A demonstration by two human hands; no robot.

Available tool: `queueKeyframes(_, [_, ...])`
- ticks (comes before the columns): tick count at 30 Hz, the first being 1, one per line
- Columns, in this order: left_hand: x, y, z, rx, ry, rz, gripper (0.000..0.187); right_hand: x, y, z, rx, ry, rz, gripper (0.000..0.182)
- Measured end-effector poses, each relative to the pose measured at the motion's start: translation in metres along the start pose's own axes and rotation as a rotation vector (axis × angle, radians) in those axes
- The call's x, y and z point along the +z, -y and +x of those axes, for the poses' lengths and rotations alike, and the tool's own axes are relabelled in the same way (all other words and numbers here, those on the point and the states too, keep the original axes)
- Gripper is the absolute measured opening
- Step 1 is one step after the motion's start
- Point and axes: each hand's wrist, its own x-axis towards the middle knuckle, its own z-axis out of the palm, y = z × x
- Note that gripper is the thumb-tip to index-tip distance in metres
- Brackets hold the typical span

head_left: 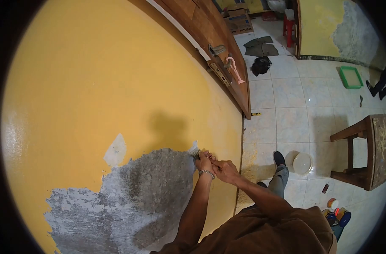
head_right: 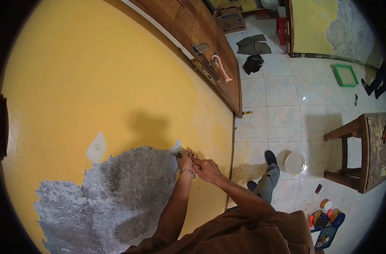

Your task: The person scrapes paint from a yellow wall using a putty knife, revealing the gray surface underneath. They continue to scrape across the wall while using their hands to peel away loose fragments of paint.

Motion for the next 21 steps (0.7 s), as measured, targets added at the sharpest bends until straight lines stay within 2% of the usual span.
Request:
queueKeyframes(2, [0.007,-0.006,0.012,0.015,0.064,0.037,0.032,0.004,-0.001,0.019,0.05,-0.044,0.003,0.029])
queueKeyframes(5, [0.037,-0.021,0.011,0.02,0.052,0.062,0.033,-0.001,0.0,0.033,0.104,-0.133,0.02,0.029])
queueKeyframes(8, [0.007,0.0,-0.005,0.031,0.025,-0.001,0.032,0.0,-0.009,0.012,-0.033,-0.067,-0.025,0.027])
queueKeyframes(10, [0.003,-0.002,-0.009,0.012,0.012,-0.052,0.032,0.001,-0.006,0.014,-0.019,-0.066,-0.031,0.027])
queueKeyframes(14, [0.046,-0.018,0.04,0.064,0.111,-0.034,0.031,-0.014,0.001,0.056,0.046,-0.093,-0.051,0.026])
queueKeyframes(17, [0.052,-0.023,0.022,0.022,0.097,-0.039,0.03,-0.015,-0.011,0.054,0.01,-0.174,-0.005,0.026])
queueKeyframes(18, [0.037,-0.008,0.024,0.097,0.074,-0.123,0.031,-0.01,-0.015,0.041,0.033,-0.075,-0.057,0.029])
queueKeyframes(19, [0.015,0.004,0.024,0.088,0.081,-0.133,0.032,-0.002,-0.017,0.028,0.054,0.025,-0.109,0.033])
queueKeyframes(20, [0.0,0.002,-0.002,0.007,0.08,-0.04,0.032,0.009,-0.013,0.01,0.037,0.012,-0.086,0.032])
queueKeyframes(21, [-0.02,0.011,-0.003,0.015,0.067,-0.001,0.035,0.019,-0.008,-0.008,0.021,-0.001,-0.065,0.032])
